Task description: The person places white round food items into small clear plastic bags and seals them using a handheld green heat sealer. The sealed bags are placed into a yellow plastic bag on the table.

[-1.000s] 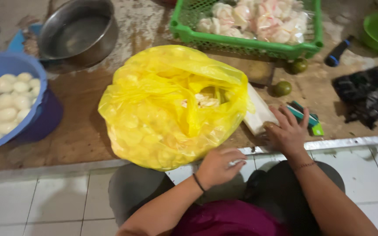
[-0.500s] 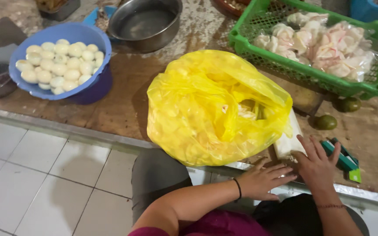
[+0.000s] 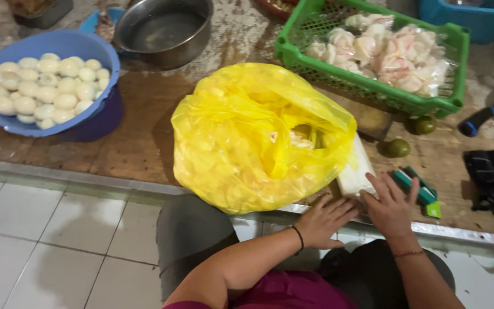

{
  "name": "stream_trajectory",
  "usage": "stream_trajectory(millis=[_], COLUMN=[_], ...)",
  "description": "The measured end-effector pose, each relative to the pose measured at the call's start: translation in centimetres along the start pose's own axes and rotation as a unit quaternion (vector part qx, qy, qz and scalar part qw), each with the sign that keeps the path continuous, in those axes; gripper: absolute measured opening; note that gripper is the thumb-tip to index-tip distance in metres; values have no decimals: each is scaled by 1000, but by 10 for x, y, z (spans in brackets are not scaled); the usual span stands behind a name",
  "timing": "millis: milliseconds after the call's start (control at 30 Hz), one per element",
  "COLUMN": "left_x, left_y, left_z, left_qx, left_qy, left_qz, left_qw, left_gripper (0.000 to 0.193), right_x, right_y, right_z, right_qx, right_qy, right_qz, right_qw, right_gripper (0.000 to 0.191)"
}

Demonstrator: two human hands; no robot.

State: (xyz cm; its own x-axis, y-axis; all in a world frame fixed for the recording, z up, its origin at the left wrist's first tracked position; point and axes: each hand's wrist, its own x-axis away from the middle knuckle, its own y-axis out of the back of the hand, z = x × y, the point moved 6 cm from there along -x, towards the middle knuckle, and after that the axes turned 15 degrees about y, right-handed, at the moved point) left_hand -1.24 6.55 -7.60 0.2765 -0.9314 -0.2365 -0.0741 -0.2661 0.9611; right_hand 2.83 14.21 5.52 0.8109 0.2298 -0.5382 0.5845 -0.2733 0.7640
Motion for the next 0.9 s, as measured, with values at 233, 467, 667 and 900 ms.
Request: stream_trajectory(millis=[233,467,667,900], left_x=[2,2,4,6], left_y=[9,13,15,17], left_z=[1,1,2,4], left_qx=[13,2,17,35], left_qy=[-6,-6,-12,-12], left_qz=[-7,-5,-3,-1], left_qw=[1000,1000,1000,999], left_gripper=[106,114,115,115], right_x=[9,57,105,139], right_y=[7,15,19,40], right_z=[9,7,-2,-43], right_qx=[-12,-62,-152,-99], right_qy=[-11,-83,-162,-249], right_qz=[38,-9,-71,-120], right_qw=[999,995,972,956], right_gripper=[11,15,19,11])
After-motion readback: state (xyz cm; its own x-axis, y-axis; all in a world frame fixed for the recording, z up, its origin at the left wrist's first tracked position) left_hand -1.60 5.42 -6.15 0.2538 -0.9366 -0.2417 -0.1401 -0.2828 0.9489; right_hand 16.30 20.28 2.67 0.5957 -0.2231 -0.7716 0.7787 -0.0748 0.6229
